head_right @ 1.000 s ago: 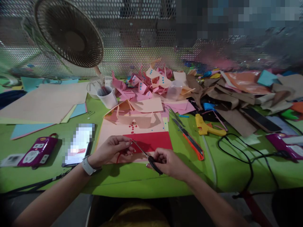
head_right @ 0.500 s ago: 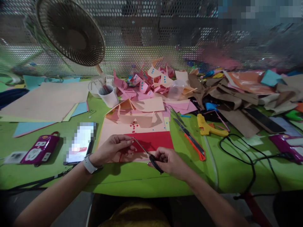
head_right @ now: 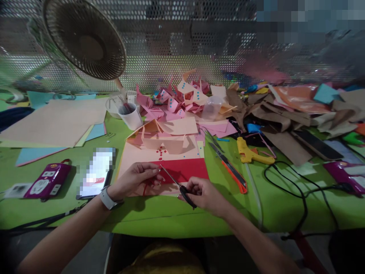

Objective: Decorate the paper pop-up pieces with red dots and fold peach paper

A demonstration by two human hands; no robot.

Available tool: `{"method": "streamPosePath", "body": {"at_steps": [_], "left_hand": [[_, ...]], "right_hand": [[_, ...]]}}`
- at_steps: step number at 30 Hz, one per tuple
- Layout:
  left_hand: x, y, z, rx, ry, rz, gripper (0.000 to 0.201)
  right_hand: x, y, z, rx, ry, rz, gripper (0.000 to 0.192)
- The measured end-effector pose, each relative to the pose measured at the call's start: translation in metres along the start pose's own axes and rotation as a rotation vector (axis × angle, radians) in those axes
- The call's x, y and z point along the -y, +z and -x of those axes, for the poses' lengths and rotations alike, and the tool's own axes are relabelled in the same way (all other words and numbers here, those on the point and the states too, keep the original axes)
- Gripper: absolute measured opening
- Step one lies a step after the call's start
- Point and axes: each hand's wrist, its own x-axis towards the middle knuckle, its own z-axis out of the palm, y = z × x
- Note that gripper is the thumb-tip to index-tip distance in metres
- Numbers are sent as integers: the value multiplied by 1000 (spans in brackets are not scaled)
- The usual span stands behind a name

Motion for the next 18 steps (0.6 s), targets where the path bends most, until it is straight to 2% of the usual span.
{"method": "streamPosePath", "body": {"at_steps": [12, 18], "left_hand": [[0, 2, 2, -14, -10, 13, 31], [-3, 3, 0, 1, 60, -31, 33]], "right_hand": [[4, 2, 0, -7, 10, -10, 53], [4, 0, 1, 16, 14, -62, 55]]}}
